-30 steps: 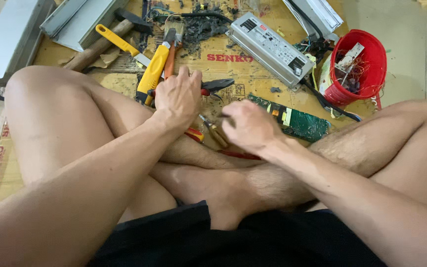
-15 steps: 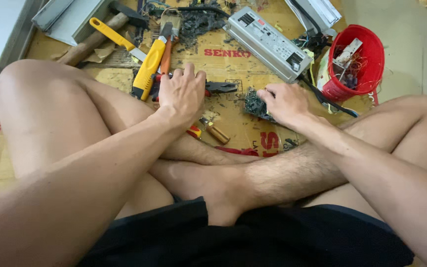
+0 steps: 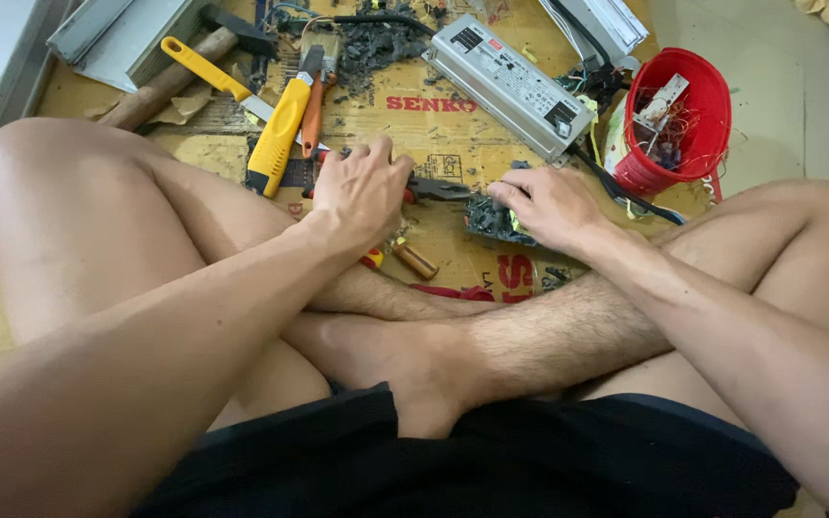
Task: The person sits cross-legged on the floor and uses pliers and a screwdriver to remove components from a green circuit board. They repeatedly pry and pull at parts of the board, occasionally switching between tools to extract pieces.
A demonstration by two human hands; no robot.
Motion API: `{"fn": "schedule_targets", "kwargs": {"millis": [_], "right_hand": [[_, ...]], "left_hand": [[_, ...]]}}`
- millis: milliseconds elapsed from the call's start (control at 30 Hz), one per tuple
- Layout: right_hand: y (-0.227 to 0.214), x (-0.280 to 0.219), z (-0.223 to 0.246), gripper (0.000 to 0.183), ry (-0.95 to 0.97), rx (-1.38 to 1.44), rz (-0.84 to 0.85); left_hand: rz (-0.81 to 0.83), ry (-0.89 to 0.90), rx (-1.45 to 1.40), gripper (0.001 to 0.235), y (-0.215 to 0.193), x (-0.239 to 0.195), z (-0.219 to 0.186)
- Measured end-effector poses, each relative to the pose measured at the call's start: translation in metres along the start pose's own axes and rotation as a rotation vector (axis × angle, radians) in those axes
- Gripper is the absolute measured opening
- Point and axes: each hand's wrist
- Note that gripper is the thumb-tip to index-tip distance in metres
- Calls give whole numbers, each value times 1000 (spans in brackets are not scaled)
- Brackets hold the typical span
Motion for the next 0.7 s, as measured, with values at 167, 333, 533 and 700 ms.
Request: {"fn": "schedule_targets", "kwargs": {"millis": [167,333,533,700], "right_hand": [[-5,-5,6,39,-52,45,-38],[20,2,-7,40,-60,113,-60],[12,-2,-1,41,-131,127,-138],[11,-3,-10,41,-137,102,-181]], "left_hand": [[15,63,0,35,2,-1,1],[31,66,16,39,2,-1,1],[56,43,85,36,-12,-1,-2],[115,7,68,27,-10,-2,-3]]}}
Point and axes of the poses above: each hand's wrist, its own x-axis towards the middle knuckle, its own y-axis out of the palm, z = x × y, and after that the axes turned 8 degrees about -x, right-handed
